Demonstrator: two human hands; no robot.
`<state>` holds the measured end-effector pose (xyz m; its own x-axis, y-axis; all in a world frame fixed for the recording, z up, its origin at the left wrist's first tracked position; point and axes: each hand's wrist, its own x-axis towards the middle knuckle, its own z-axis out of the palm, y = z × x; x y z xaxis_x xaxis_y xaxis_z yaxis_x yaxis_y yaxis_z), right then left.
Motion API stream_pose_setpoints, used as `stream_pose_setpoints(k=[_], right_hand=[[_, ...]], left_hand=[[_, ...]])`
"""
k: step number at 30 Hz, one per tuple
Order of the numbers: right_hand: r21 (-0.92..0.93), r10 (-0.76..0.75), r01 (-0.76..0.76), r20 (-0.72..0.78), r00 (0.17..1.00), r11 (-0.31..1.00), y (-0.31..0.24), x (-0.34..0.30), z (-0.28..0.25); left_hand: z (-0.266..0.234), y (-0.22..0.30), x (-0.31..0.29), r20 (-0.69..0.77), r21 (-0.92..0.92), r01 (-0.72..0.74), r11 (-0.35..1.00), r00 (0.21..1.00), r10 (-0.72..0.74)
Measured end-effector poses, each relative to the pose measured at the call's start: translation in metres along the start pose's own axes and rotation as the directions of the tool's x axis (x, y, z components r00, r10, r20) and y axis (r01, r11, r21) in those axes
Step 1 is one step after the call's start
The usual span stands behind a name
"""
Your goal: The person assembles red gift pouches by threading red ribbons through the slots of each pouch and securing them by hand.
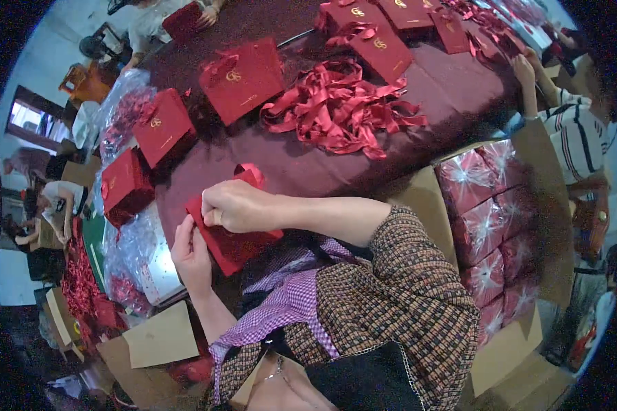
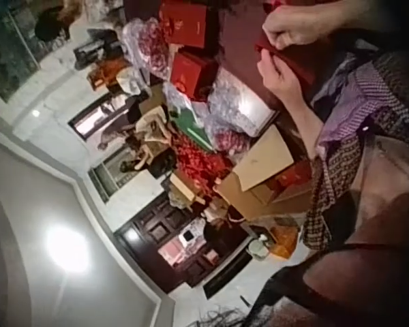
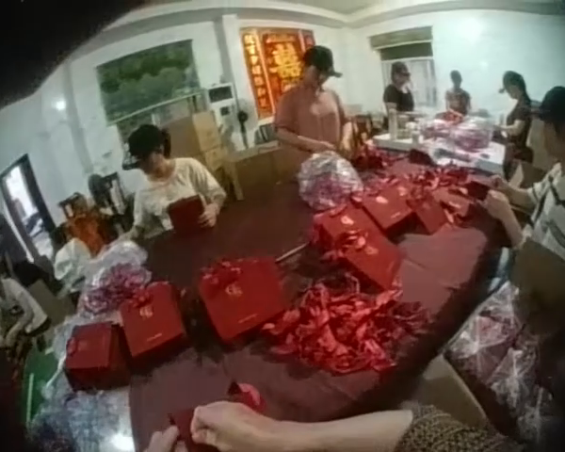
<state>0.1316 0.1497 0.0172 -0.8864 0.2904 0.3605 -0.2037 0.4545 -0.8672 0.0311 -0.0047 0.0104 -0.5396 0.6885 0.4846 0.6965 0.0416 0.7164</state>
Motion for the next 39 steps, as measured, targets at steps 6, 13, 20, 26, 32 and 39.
stream_pose_setpoints(k=[6,13,20,26,32,39], right_hand=[[-0.124,-0.058,0.060,0.019,0.998,0.990,0.005,-0.006,-0.001],[-0.051,-0.155,0.152,-0.069,0.985,0.987,0.016,-0.014,0.005],[-0.185,-0.365,0.369,0.052,0.929,0.911,0.004,0.002,-0.028],[-0.077,-0.424,0.445,0.199,0.884,0.892,0.005,0.005,-0.023],[-0.074,-0.413,0.444,0.259,0.873,0.893,0.010,0.003,-0.027],[-0.135,-0.292,0.376,0.414,0.862,0.917,-0.007,0.015,-0.030]], left_hand=[[0.003,0.006,0.005,0.099,0.001,-0.019,1.000,0.995,0.018],[0.005,-0.002,0.006,0.181,0.092,-0.060,0.994,0.983,0.042],[0.000,0.001,0.006,0.192,-0.046,-0.047,0.998,0.980,0.055],[0.002,0.001,-0.003,0.189,-0.225,0.119,0.967,0.979,-0.077],[0.005,-0.016,-0.006,0.283,-0.309,0.306,0.901,0.934,-0.220],[-0.032,-0.050,-0.005,0.121,-0.727,0.399,0.559,0.876,-0.467]])
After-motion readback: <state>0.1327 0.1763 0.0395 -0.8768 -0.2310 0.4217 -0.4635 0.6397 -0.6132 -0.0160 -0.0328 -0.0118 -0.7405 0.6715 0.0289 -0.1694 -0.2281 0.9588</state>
